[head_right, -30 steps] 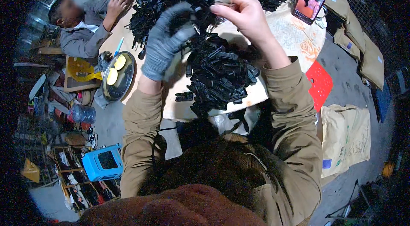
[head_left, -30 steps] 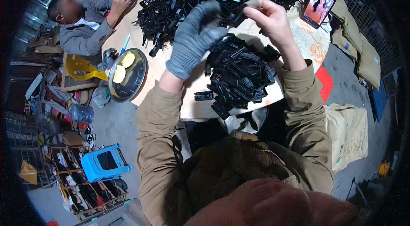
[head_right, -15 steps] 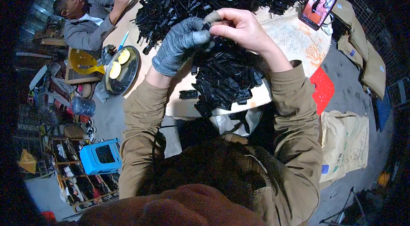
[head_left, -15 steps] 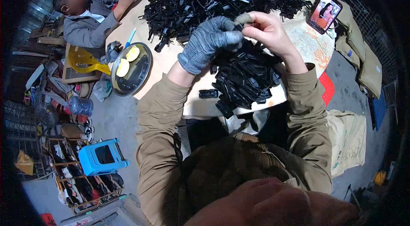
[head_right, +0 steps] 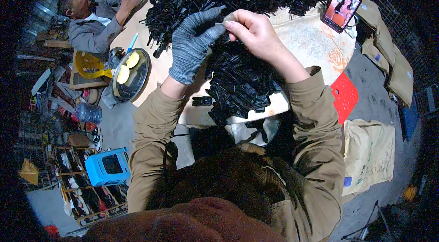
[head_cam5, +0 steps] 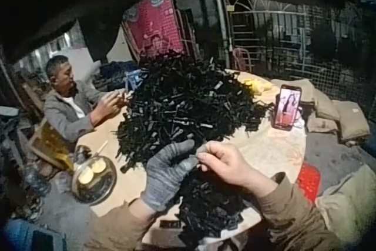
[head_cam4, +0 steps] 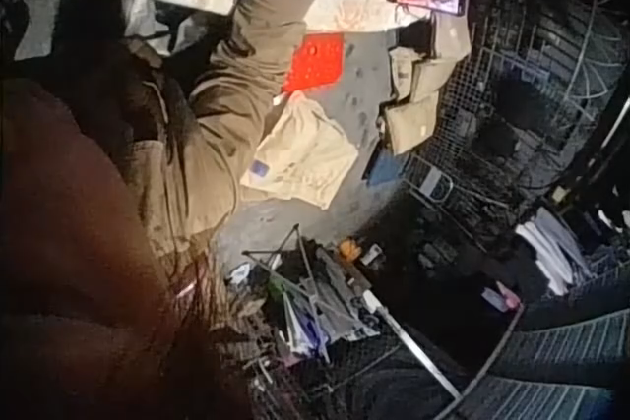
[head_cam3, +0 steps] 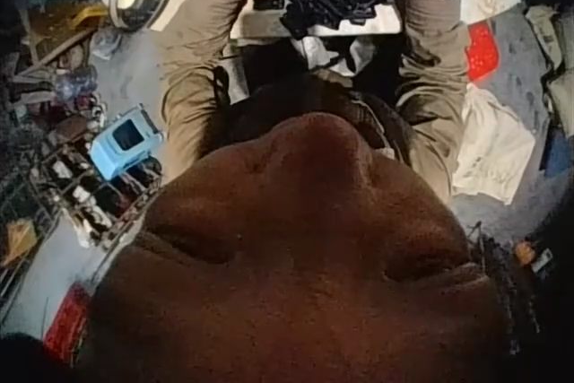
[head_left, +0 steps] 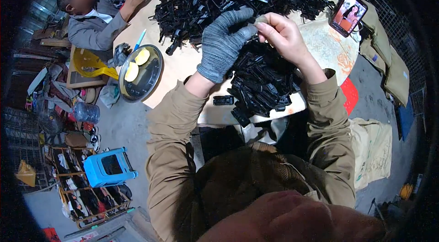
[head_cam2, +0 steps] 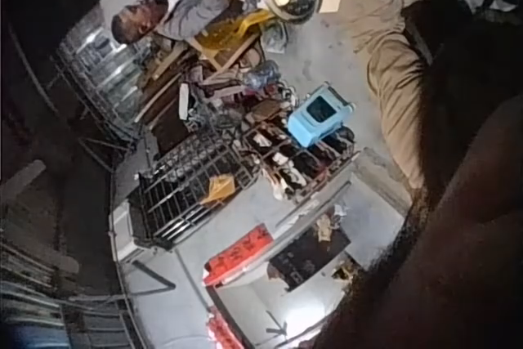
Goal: Sorting and inspecting small black industrial components on a table.
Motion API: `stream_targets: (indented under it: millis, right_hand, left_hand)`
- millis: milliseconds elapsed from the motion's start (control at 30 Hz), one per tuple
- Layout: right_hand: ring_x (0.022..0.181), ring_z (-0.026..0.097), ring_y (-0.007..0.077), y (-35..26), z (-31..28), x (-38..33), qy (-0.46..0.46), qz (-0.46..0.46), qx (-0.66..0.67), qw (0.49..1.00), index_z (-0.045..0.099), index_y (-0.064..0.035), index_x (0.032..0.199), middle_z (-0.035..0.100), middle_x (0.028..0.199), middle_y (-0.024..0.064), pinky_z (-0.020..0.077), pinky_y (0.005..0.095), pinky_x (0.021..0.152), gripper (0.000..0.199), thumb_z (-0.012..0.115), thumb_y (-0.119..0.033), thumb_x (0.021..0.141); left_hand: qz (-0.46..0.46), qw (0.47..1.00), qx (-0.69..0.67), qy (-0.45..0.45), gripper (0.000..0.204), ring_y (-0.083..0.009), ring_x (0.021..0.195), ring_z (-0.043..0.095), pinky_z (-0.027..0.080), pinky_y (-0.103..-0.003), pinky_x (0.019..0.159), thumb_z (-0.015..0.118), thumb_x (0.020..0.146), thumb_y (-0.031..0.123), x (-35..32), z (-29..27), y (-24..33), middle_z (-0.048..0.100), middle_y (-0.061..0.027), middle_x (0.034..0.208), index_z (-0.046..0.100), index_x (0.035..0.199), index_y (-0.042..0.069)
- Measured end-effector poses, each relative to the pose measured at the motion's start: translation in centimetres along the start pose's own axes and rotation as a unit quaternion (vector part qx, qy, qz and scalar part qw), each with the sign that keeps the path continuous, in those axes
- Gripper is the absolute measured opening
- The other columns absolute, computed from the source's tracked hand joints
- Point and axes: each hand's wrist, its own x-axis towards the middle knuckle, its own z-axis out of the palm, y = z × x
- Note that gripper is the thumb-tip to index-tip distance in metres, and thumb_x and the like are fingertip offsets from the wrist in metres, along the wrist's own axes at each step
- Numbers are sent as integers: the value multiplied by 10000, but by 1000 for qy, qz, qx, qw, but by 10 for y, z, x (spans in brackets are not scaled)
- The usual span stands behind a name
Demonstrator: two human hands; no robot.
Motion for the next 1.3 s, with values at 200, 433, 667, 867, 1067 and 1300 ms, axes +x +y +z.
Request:
stream_targets:
  millis: [200,433,667,867,1067,1300]
  right_hand:
    - [496,372,-4,-3,-1,0,-26,46,32,998,531,-65,790,499,631,-63,270,148,430,167,492,-200,880]
    - [483,361,-10,-2,-6,3,-65,108,84,988,518,-83,782,482,618,-68,253,142,410,171,502,-226,872]
    - [499,327,0,12,-41,7,53,56,50,996,581,-25,844,424,590,-72,236,157,439,229,533,-248,854]
    - [507,374,13,24,-37,11,96,4,-102,990,604,-31,794,469,577,-55,296,176,452,230,587,-259,820]
    - [483,379,26,28,-27,12,105,-42,-165,980,614,-27,764,474,521,-37,318,205,436,239,627,-264,789]
    - [501,421,28,19,-22,10,76,-27,-221,972,606,5,780,516,549,-5,330,204,446,194,626,-188,782]
  left_hand:
    - [124,988,83,33,226,-165,832,583,471,-262,730,659,727,76,-1,5,-5,610,-89,866,612,938,9]
    - [278,928,245,41,202,-205,743,581,464,-272,663,666,698,70,2,2,-6,601,-85,806,629,894,44]
    - [-2,994,-19,-111,606,-152,954,522,449,-271,822,694,685,83,16,-29,11,525,-79,1089,427,1229,106]
    - [-63,936,292,-185,238,-130,880,534,434,-260,773,603,774,149,25,-65,-5,593,-50,941,606,983,34]
    - [65,878,462,-105,514,-294,865,573,447,-362,769,686,673,334,18,-27,-39,596,-161,920,537,1096,83]
    - [-5,847,506,-163,441,-324,861,578,456,-375,747,656,704,236,28,-21,-36,602,-159,944,531,1115,139]
